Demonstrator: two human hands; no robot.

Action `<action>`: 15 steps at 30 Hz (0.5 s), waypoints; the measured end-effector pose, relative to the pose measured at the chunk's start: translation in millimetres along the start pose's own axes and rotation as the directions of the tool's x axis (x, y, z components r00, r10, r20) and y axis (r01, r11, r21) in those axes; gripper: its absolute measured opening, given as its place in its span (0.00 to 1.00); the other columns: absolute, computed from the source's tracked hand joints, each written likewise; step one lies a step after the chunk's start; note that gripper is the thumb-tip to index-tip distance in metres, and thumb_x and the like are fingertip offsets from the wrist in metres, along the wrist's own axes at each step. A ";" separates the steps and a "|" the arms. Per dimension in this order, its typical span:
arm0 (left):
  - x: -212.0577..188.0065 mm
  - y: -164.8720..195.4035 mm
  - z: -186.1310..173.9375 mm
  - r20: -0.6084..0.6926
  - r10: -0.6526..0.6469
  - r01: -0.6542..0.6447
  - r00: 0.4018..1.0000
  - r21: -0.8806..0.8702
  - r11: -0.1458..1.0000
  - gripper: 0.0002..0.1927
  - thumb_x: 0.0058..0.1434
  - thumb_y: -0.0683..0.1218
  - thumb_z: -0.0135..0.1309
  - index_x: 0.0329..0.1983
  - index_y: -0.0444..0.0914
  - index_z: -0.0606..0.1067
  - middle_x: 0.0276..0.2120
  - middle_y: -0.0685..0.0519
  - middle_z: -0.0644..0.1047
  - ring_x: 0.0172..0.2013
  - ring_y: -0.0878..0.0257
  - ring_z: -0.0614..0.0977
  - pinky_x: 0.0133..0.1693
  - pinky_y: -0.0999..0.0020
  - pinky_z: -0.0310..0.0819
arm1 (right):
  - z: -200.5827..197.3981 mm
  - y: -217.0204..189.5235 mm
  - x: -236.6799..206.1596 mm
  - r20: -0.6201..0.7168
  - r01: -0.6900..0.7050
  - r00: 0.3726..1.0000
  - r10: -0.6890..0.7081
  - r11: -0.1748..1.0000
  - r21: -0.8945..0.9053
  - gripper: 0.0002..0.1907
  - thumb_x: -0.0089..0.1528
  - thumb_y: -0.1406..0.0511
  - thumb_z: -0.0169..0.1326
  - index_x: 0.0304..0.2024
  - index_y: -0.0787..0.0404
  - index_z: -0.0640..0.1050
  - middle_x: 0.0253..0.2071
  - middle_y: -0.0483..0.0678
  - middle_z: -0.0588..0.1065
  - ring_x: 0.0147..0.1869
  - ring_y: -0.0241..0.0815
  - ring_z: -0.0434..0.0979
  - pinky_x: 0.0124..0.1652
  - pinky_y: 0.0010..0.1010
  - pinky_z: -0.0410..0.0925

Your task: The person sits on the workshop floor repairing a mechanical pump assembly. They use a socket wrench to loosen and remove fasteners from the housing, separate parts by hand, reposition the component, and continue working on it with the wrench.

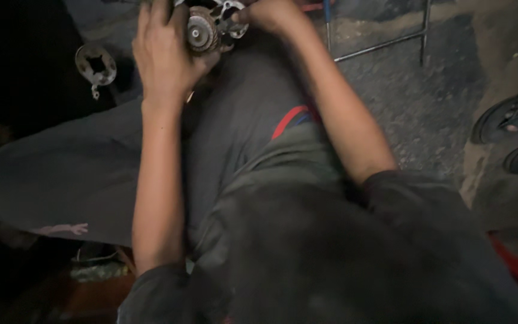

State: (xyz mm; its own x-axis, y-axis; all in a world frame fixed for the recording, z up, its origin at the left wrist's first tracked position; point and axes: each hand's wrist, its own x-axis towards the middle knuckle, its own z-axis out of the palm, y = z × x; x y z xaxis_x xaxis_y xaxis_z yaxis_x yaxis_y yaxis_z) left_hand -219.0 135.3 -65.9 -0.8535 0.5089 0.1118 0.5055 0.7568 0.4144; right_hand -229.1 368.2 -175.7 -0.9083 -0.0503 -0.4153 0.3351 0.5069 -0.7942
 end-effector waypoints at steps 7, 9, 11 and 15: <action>1.5 1.9 -1.6 0.005 -0.002 0.002 1.000 0.026 1.000 0.35 0.42 0.52 0.77 0.51 0.34 0.79 0.56 0.44 0.73 0.54 0.44 0.74 0.50 0.50 0.73 | 0.4 -1.4 3.9 0.123 -0.255 0.960 0.252 0.967 0.013 0.23 0.58 0.51 0.68 0.44 0.62 0.83 0.30 0.47 0.78 0.31 0.41 0.72 0.35 0.39 0.67; 1.6 1.7 -2.8 -0.010 0.015 -0.015 1.000 0.024 1.000 0.34 0.43 0.53 0.77 0.50 0.34 0.79 0.57 0.45 0.73 0.54 0.45 0.74 0.50 0.51 0.73 | -0.2 -4.0 5.9 0.102 -0.230 0.963 0.251 0.957 -0.178 0.25 0.59 0.48 0.66 0.44 0.62 0.82 0.32 0.50 0.80 0.32 0.43 0.75 0.36 0.40 0.69; 2.0 0.5 -5.0 -0.033 0.039 -0.039 0.999 0.010 0.999 0.33 0.46 0.56 0.79 0.49 0.34 0.78 0.58 0.45 0.72 0.54 0.45 0.74 0.52 0.50 0.73 | -1.3 -6.9 6.7 0.129 -0.172 0.967 0.219 0.937 -0.303 0.26 0.61 0.46 0.65 0.45 0.62 0.82 0.34 0.53 0.80 0.34 0.47 0.79 0.38 0.43 0.70; 3.2 -3.1 -8.4 0.036 0.005 -0.005 0.999 0.021 1.000 0.33 0.46 0.56 0.79 0.48 0.33 0.78 0.51 0.42 0.73 0.50 0.43 0.74 0.47 0.48 0.72 | 0.0 -13.6 7.6 0.089 -0.140 0.982 0.168 0.954 -0.264 0.28 0.55 0.46 0.67 0.45 0.59 0.82 0.38 0.54 0.81 0.40 0.49 0.81 0.41 0.43 0.71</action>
State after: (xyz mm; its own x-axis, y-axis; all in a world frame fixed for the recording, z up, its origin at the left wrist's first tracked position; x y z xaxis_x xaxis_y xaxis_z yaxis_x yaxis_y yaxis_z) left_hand -224.4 131.2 -59.2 -0.8461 0.5268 0.0810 0.5126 0.7627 0.3945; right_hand -240.6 360.9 -168.1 -0.8130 -0.0408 -0.5809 0.3805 0.7179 -0.5829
